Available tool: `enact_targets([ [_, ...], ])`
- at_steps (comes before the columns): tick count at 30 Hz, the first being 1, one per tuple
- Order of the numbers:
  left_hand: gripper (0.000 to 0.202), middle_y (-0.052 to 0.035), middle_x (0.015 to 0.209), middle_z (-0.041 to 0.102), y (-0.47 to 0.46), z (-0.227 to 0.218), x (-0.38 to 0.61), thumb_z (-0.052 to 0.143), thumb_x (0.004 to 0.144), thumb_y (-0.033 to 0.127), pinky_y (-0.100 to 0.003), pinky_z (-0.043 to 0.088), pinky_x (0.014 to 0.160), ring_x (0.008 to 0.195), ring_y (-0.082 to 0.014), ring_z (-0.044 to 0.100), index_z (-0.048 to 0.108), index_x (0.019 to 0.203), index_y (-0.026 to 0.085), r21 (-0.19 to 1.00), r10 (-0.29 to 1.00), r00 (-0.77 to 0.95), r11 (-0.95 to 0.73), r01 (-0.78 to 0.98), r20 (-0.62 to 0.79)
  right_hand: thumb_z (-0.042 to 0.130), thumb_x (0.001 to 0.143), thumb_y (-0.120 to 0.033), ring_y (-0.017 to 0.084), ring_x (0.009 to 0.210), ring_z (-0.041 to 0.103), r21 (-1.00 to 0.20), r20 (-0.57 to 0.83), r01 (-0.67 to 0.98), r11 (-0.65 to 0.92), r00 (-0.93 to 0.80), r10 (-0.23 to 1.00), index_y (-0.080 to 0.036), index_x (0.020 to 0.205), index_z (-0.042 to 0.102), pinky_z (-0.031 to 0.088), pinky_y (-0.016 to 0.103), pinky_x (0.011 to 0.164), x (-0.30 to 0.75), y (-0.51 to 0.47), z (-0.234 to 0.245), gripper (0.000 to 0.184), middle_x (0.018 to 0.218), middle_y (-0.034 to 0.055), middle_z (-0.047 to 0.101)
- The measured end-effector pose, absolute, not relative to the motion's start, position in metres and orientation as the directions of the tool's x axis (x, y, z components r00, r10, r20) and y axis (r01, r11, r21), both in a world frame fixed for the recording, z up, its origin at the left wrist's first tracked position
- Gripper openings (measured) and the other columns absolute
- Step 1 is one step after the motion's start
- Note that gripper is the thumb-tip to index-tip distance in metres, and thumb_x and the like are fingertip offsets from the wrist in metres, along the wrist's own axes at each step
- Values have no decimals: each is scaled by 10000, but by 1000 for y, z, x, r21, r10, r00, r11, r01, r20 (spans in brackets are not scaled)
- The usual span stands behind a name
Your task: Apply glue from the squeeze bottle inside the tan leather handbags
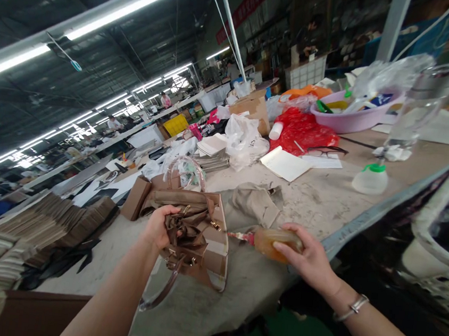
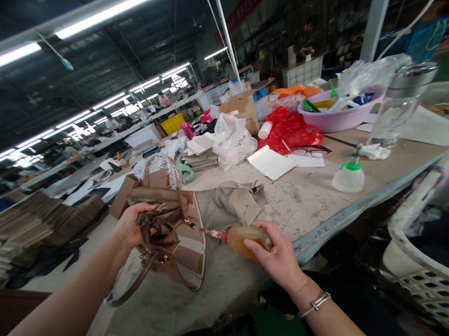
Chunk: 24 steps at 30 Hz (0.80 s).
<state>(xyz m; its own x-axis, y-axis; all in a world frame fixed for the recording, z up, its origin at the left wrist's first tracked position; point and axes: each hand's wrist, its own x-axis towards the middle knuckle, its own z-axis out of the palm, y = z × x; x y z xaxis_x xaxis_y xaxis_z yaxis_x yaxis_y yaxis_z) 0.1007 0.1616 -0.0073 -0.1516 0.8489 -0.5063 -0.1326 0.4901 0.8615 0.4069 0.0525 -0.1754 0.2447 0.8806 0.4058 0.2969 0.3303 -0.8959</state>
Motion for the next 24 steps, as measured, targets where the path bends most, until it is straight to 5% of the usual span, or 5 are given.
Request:
enact_targets([
  [3,123,-90,577,677,158,-6,101,533,764,124,-231,407,258,380,-165,566,635,811,75,858,847,-141,494,-144,-512,787,715,-520,234,859,678,-992,86,-58,111,329,941,-193,1171,620,570,347,765,416,59,-179,585,990,72,706],
  [7,107,-95,564,677,155,-8,98,542,767,128,-234,405,261,364,-162,557,635,768,76,859,850,-146,482,-173,-506,694,759,-596,232,855,695,-832,-118,-552,63,287,951,-216,1069,669,599,344,722,425,66,-181,491,1066,97,718],
  [14,103,-80,536,655,152,-12,96,556,763,139,-229,394,262,347,-155,542,624,701,93,854,848,-150,472,-219,-508,740,777,-510,142,661,635,-611,-214,-784,107,294,932,-269,1071,673,507,194,417,452,77,-179,386,946,46,709],
  [18,64,-79,541,663,148,-11,93,576,737,137,-235,398,265,340,-155,530,625,708,109,851,849,-140,474,-227,-510,844,566,-358,224,946,691,-806,-200,-592,-3,268,942,-227,1025,686,623,283,697,467,92,-183,503,1096,68,705],
  [24,41,-93,542,666,143,-13,87,595,714,156,-229,390,277,355,-156,531,614,704,121,847,844,-145,477,-235,-516,807,523,-420,409,870,654,-956,58,270,-114,556,829,-229,829,666,499,537,752,507,120,-190,387,725,98,648],
])
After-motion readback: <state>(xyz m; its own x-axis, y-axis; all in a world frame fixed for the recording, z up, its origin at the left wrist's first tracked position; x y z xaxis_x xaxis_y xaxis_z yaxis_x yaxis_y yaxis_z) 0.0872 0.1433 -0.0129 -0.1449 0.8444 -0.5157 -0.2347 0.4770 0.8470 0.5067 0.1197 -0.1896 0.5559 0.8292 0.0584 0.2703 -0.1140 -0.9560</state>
